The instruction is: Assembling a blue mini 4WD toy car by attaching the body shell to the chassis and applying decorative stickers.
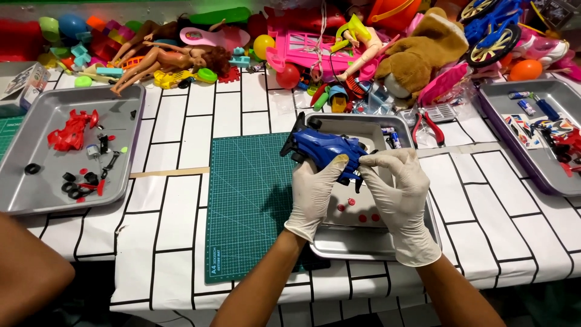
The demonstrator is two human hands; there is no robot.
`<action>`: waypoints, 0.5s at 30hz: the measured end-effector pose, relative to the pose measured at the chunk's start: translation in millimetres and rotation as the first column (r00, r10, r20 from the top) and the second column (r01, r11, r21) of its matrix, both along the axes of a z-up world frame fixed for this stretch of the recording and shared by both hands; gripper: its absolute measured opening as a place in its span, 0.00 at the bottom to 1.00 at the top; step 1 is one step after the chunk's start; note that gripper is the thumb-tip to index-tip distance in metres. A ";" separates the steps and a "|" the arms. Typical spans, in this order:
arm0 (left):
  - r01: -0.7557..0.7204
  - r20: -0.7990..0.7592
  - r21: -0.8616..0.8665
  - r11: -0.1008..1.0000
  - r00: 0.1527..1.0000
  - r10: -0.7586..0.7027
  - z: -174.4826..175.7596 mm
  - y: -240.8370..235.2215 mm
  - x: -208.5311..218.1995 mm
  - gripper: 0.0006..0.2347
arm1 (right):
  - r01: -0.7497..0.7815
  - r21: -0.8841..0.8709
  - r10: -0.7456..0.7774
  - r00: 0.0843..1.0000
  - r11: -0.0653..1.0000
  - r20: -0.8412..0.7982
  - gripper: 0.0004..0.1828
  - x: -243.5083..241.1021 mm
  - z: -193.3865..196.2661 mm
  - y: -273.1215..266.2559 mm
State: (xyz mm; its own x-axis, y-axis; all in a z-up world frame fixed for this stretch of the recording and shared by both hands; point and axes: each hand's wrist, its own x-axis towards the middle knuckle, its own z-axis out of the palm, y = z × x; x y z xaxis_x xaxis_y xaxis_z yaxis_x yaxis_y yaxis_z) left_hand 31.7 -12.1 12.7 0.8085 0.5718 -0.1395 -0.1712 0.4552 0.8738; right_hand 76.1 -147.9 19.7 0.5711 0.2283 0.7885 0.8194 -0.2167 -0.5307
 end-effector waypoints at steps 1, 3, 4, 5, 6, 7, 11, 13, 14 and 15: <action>-0.002 0.001 -0.012 1.000 1.000 0.002 1.6 0.1 0.2 0.22 | 0.007 -0.001 -0.007 0.998 1.000 -0.066 0.10 -0.8 -0.3 -0.5; -0.006 0.002 -0.023 1.000 1.000 0.006 1.3 -1.3 -0.4 0.23 | 0.012 -0.002 -0.012 0.991 1.000 -0.133 0.11 1.6 -4.6 -1.8; -0.004 -0.020 -0.009 1.000 1.000 0.004 -0.6 -2.9 -1.0 0.25 | 0.023 0.023 -0.017 0.973 0.999 -0.229 0.13 4.8 -8.5 -2.6; -0.001 -0.043 0.005 1.000 0.999 0.001 -2.3 -4.5 -1.5 0.27 | 0.037 0.047 -0.020 0.946 0.998 -0.322 0.17 8.0 -12.3 -3.4; -0.002 -0.043 0.006 1.000 0.999 0.002 -2.4 -3.4 -0.8 0.27 | 0.037 0.047 -0.019 0.946 0.998 -0.323 0.17 8.3 -12.6 -2.1; 0.005 -0.057 0.009 1.000 0.998 -0.004 -2.5 -2.2 0.3 0.28 | -0.003 0.112 0.047 0.917 0.994 -0.397 0.22 8.6 -12.9 -0.9; 0.041 -0.129 0.069 0.997 0.991 -0.032 5.6 -5.0 1.0 0.32 | -0.069 0.259 0.187 0.865 0.963 -0.465 0.36 11.4 -16.9 1.9; 0.028 -0.120 0.068 0.997 0.993 -0.019 2.6 -5.0 -0.6 0.33 | -0.095 0.284 0.234 0.830 0.954 -0.507 0.40 13.5 -14.5 1.0; 0.014 -0.111 0.066 0.998 0.994 -0.006 0.9 -5.0 -1.7 0.33 | -0.121 0.309 0.280 0.790 0.943 -0.546 0.44 14.4 -13.4 0.5; 0.014 -0.112 0.066 0.998 0.994 -0.007 0.1 -4.1 -1.4 0.33 | -0.120 0.309 0.280 0.789 0.943 -0.546 0.44 13.8 -14.3 0.5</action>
State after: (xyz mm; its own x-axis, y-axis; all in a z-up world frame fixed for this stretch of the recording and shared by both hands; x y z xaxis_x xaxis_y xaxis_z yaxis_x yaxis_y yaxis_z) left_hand 30.3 -16.2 12.8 0.7959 0.5745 -0.1908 -0.0667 0.3965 0.9156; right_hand 89.9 -147.4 5.4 0.8980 0.2344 0.3723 0.3535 0.1196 -0.9278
